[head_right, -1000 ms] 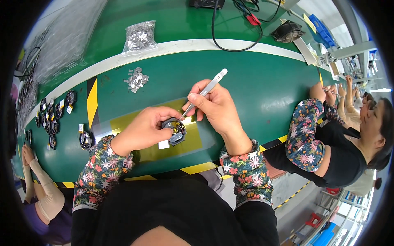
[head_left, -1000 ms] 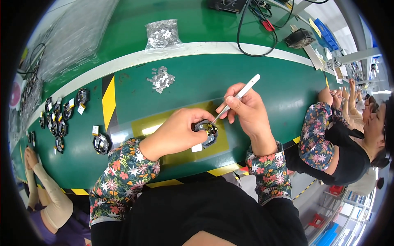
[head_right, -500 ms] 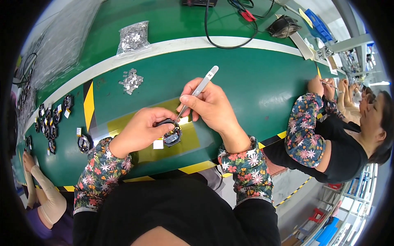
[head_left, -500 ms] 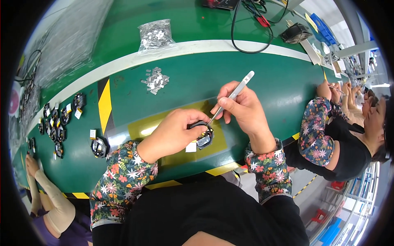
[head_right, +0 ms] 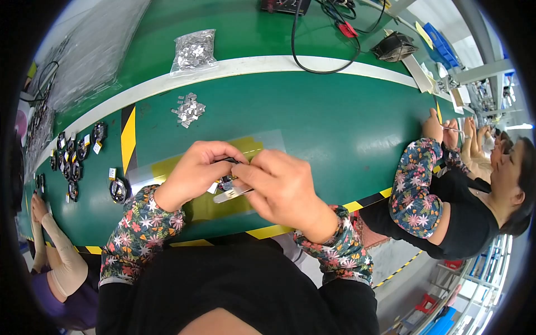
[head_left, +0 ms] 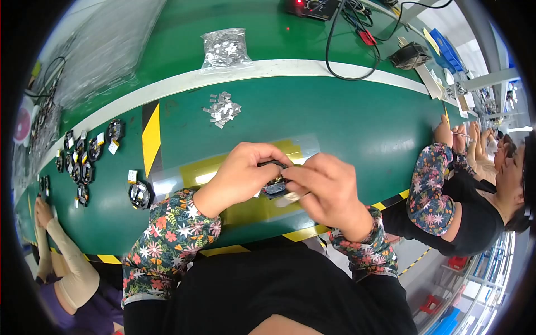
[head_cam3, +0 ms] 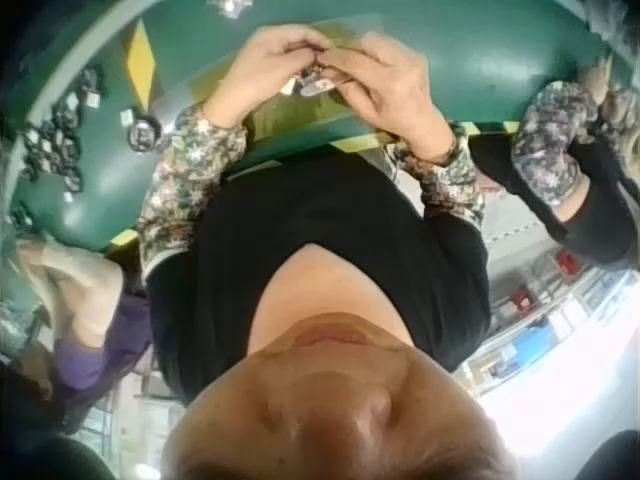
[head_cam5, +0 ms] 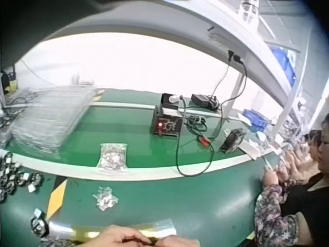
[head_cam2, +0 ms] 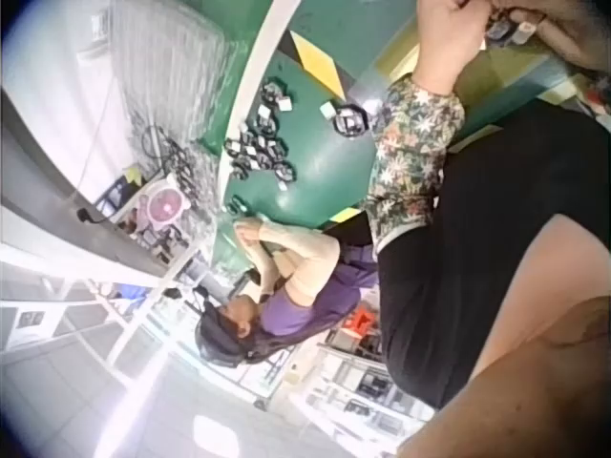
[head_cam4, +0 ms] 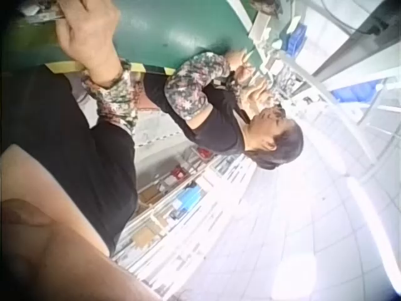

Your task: The person assembles small electronic components onto a circular circuit board at an assembly station. This is done using tweezers and a stylus.

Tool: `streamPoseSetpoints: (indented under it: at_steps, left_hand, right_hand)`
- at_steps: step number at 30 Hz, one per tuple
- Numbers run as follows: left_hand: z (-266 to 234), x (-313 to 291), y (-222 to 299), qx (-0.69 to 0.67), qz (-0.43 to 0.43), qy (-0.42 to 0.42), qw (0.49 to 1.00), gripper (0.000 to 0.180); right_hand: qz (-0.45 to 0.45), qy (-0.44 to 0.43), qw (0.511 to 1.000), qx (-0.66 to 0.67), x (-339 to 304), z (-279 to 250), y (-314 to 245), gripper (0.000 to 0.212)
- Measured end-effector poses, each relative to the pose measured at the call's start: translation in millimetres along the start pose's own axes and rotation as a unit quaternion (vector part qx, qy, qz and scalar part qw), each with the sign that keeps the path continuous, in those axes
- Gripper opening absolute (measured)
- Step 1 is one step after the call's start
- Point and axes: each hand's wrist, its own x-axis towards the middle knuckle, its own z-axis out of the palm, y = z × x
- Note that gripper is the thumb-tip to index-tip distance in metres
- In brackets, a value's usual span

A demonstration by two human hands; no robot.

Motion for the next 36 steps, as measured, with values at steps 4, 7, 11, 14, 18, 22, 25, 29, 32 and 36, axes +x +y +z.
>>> streamPoseSetpoints:
  at_steps: [4,7,11,14,18,22,25,29,32,36]
  left_hand:
    - [1.6,-0.7,-0.9,-0.037,0.006,0.003,0.999,0.018]
    - [0.6,-3.7,-3.0,-0.026,0.027,-0.005,0.999,0.018]
    - [1.3,-2.3,-1.2,-0.058,0.031,0.001,0.998,0.018]
    - [0.5,-3.2,2.0,-0.068,0.004,0.007,0.998,0.018]
    - [0.2,1.5,-12.9,-0.071,0.090,0.001,0.993,0.018]
    - [1.2,-2.7,-0.5,0.074,0.147,0.032,0.986,0.021]
    - [-0.8,-23.1,8.2,0.154,0.190,0.118,0.962,0.037]
    - [-51.3,-75.7,13.6,0.380,0.196,0.240,0.872,0.043]
    - [-94.3,-132.2,13.0,0.564,0.122,0.380,0.723,0.039]
    - [-110.7,-170.2,2.9,0.456,-0.059,0.368,0.808,0.038]
  right_hand:
    - [0.004,0.021,0.997,-0.075,-5.8,12.6,1.7,0.022]
    - [-0.015,0.034,0.995,-0.091,-6.0,14.5,2.3,0.023]
    - [0.039,0.013,0.996,-0.085,-8.6,14.8,-5.3,0.022]
    - [0.066,0.037,0.995,-0.058,-12.9,23.7,-5.2,0.023]
    - [0.131,0.081,0.988,0.000,-12.3,30.9,-15.0,0.024]
    - [0.209,0.099,0.972,0.048,-14.1,33.6,-15.4,0.012]
    - [0.263,0.091,0.950,0.138,-22.0,24.2,5.4,0.009]
    - [0.312,0.112,0.940,0.084,-38.8,-14.8,61.5,0.015]
    - [0.346,0.107,0.932,-0.015,-66.7,-48.5,110.8,0.021]
    - [0.203,0.145,0.916,-0.315,-60.6,-60.6,113.5,0.021]
